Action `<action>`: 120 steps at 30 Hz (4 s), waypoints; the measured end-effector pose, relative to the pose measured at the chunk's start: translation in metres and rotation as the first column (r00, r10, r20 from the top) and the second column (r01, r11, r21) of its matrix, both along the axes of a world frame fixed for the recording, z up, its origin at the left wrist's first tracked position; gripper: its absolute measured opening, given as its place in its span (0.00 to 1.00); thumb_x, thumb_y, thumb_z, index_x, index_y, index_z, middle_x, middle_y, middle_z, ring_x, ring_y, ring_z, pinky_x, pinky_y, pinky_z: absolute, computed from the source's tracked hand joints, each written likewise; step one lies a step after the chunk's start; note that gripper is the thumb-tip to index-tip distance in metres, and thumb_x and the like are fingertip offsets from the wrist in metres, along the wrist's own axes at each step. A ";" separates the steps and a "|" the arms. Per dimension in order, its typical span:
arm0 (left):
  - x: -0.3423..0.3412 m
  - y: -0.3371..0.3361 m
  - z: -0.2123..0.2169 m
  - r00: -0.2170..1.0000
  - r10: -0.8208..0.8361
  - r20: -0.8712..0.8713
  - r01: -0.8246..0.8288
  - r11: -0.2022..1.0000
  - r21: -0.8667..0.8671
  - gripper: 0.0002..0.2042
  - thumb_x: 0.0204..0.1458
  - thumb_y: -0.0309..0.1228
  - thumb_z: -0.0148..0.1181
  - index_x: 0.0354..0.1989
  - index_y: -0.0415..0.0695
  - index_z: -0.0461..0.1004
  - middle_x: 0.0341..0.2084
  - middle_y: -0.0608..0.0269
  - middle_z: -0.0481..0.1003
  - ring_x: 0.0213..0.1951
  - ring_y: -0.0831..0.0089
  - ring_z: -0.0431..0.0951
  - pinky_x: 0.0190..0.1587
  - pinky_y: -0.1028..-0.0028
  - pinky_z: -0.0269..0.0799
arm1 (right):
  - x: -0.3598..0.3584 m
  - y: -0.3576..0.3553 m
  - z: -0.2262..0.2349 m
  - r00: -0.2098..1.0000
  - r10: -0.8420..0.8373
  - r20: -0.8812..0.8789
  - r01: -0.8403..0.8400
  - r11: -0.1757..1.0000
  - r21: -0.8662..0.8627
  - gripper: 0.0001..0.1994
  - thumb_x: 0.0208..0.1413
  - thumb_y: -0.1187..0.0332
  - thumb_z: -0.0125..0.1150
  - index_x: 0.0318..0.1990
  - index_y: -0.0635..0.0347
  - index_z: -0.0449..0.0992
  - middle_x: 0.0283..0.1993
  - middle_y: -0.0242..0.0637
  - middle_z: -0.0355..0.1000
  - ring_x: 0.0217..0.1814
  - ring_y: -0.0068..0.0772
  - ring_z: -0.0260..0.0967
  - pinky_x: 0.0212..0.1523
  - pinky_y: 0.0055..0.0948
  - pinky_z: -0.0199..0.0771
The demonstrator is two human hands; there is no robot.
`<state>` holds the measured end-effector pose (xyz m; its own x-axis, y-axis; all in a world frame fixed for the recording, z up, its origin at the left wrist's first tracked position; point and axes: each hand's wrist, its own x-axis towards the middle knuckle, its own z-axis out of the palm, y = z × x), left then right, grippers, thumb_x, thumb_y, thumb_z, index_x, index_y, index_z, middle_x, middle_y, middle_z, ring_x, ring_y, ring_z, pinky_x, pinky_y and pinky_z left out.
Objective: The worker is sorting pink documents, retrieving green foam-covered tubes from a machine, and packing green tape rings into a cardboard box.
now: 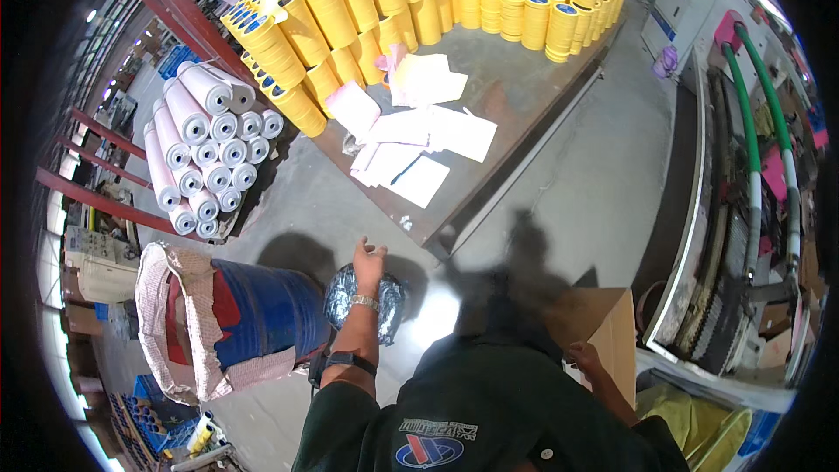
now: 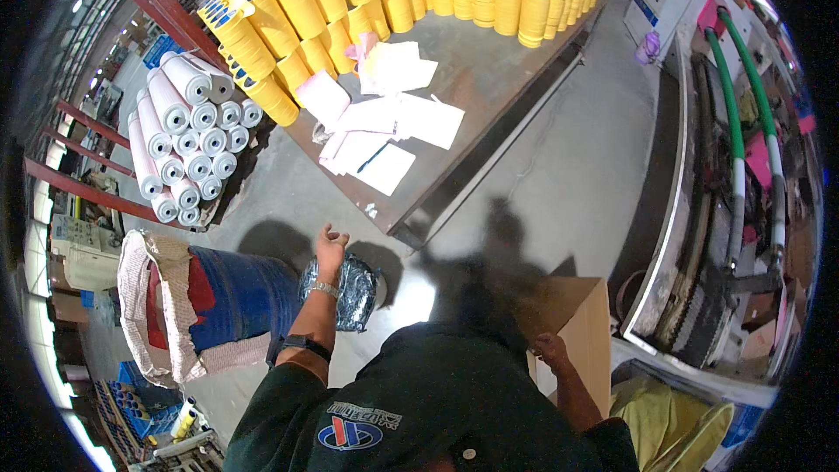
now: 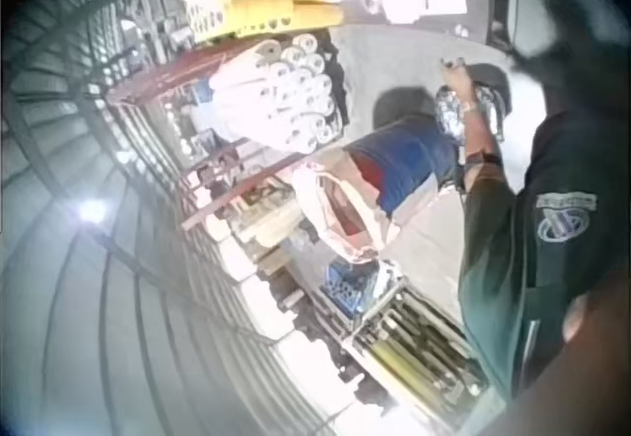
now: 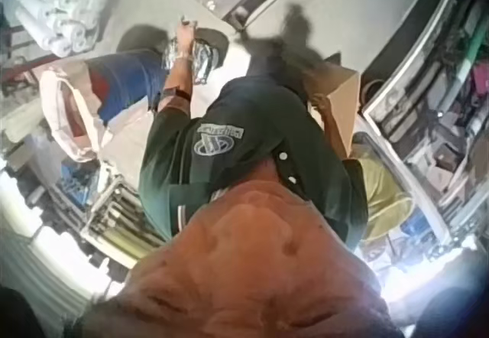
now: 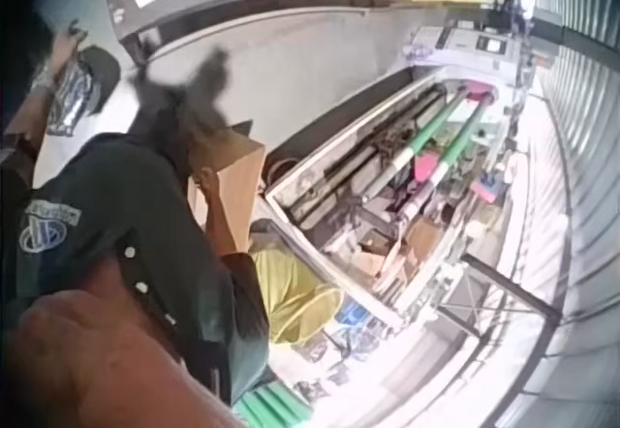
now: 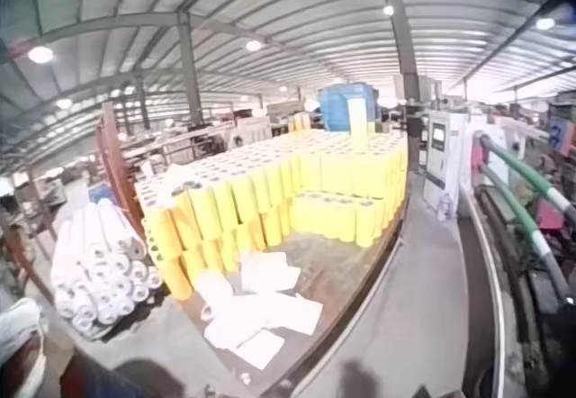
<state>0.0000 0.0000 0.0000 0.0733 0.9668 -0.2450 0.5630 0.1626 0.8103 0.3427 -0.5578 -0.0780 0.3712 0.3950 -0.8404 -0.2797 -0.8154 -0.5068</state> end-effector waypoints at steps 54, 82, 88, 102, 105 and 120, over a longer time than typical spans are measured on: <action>0.208 0.373 -0.020 0.821 0.335 -0.462 -0.262 0.940 0.218 0.37 0.44 0.28 0.66 0.66 0.44 0.59 0.48 0.43 0.75 0.49 0.45 0.76 0.51 0.54 0.72 | 0.138 0.896 0.081 -0.315 0.455 0.833 -0.946 -0.085 -0.312 0.17 0.55 0.72 0.52 0.53 0.64 0.72 0.52 0.44 0.69 0.58 0.44 0.64 0.61 0.40 0.64; 0.112 0.257 -0.003 0.904 0.313 -0.290 -0.233 0.932 0.279 0.09 0.46 0.23 0.64 0.33 0.33 0.71 0.34 0.49 0.74 0.36 0.52 0.74 0.42 0.62 0.70 | 0.167 0.867 0.055 -0.011 0.516 0.856 -1.000 0.016 -0.022 0.10 0.43 0.74 0.65 0.36 0.61 0.76 0.37 0.48 0.73 0.44 0.53 0.71 0.50 0.47 0.70; 0.141 0.294 0.007 0.893 0.226 -0.389 -0.200 0.974 0.107 0.22 0.43 0.29 0.70 0.47 0.34 0.73 0.51 0.44 0.74 0.53 0.47 0.73 0.55 0.59 0.70 | 0.161 0.860 0.065 -0.093 0.474 0.876 -0.994 0.011 -0.112 0.15 0.41 0.70 0.70 0.37 0.60 0.74 0.39 0.46 0.72 0.45 0.50 0.71 0.49 0.43 0.72; 0.145 0.290 0.011 0.977 0.135 -0.168 -0.147 0.987 -0.063 0.20 0.40 0.32 0.69 0.41 0.36 0.75 0.36 0.46 0.80 0.38 0.54 0.82 0.43 0.62 0.76 | 0.198 0.886 0.065 0.175 0.662 0.729 -0.982 0.066 0.176 0.06 0.47 0.70 0.63 0.31 0.61 0.74 0.32 0.48 0.74 0.38 0.57 0.73 0.40 0.49 0.71; 0.161 0.301 0.025 0.991 0.086 0.103 -0.090 0.996 0.026 0.19 0.42 0.24 0.68 0.44 0.36 0.74 0.35 0.52 0.81 0.36 0.66 0.82 0.41 0.69 0.77 | 0.224 0.917 0.086 0.257 0.624 0.738 -0.966 0.139 0.218 0.07 0.49 0.68 0.64 0.32 0.61 0.76 0.31 0.47 0.75 0.37 0.53 0.75 0.39 0.46 0.73; 0.355 0.480 0.021 0.994 0.023 0.108 -0.041 0.985 0.169 0.35 0.40 0.23 0.74 0.60 0.34 0.65 0.51 0.46 0.73 0.52 0.62 0.75 0.55 0.67 0.72 | 0.286 1.090 0.002 0.644 0.387 0.660 -0.756 0.455 0.471 0.14 0.48 0.67 0.66 0.41 0.63 0.81 0.38 0.44 0.80 0.43 0.38 0.76 0.47 0.37 0.72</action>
